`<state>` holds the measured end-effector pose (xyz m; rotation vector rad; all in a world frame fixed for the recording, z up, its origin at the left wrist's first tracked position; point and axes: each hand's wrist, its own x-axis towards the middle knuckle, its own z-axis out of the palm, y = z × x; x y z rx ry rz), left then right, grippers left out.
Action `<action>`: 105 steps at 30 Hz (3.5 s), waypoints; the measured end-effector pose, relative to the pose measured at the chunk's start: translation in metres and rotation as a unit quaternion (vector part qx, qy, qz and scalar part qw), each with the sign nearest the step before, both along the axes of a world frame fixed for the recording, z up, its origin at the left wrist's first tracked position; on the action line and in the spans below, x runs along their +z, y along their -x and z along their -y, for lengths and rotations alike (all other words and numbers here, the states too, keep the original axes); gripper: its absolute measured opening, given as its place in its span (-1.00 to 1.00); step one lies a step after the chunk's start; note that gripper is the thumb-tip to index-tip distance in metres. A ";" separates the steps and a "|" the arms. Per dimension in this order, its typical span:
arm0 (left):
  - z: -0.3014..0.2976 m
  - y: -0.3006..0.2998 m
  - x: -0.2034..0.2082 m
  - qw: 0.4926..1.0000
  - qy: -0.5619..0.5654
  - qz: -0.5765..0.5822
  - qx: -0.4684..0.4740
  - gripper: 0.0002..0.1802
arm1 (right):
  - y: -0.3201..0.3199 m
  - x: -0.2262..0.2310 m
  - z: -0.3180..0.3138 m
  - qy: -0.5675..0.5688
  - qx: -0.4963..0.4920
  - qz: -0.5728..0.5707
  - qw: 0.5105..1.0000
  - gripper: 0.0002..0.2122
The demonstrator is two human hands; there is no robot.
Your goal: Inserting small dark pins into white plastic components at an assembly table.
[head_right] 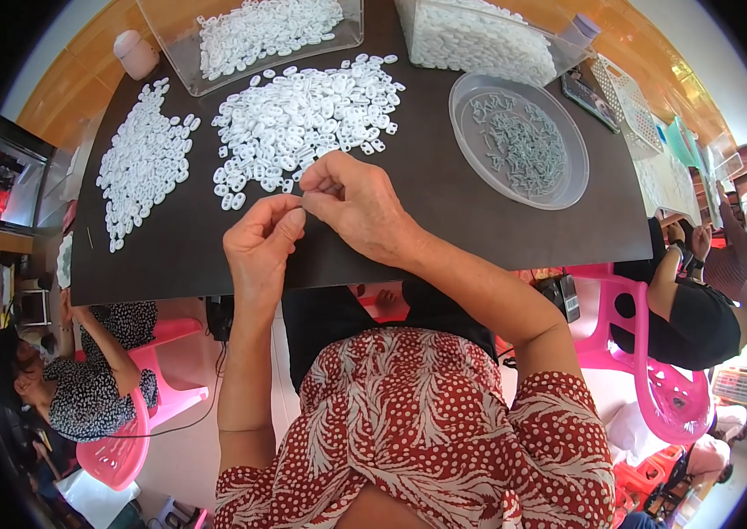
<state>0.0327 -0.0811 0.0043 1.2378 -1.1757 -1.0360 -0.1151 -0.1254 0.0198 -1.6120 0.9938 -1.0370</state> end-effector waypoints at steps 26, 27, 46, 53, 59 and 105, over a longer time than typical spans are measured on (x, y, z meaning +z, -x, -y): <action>-0.024 0.016 -0.011 0.983 -0.003 -0.180 0.019 -0.85 | 0.009 -0.003 -0.024 -0.122 0.004 0.064 0.991 -0.95; -0.023 0.016 -0.011 0.977 -0.006 -0.212 0.017 -0.84 | 0.010 -0.003 -0.024 -0.100 0.003 0.057 0.993 -0.95; -0.032 0.012 -0.003 0.974 -0.026 -0.220 0.040 -0.88 | 0.008 0.001 -0.033 -0.087 0.016 0.031 0.996 -0.88; -0.035 0.013 -0.003 0.977 -0.013 -0.210 0.046 -0.92 | 0.007 0.001 -0.033 -0.122 0.042 0.054 0.990 -0.87; -0.039 0.013 -0.006 0.984 0.008 -0.165 0.062 -0.91 | 0.004 0.001 -0.035 -0.132 0.043 0.069 0.988 -0.87; -0.031 0.021 -0.025 0.970 0.026 -0.209 0.124 -0.83 | 0.022 -0.013 0.024 0.249 -0.104 -0.207 0.940 -0.91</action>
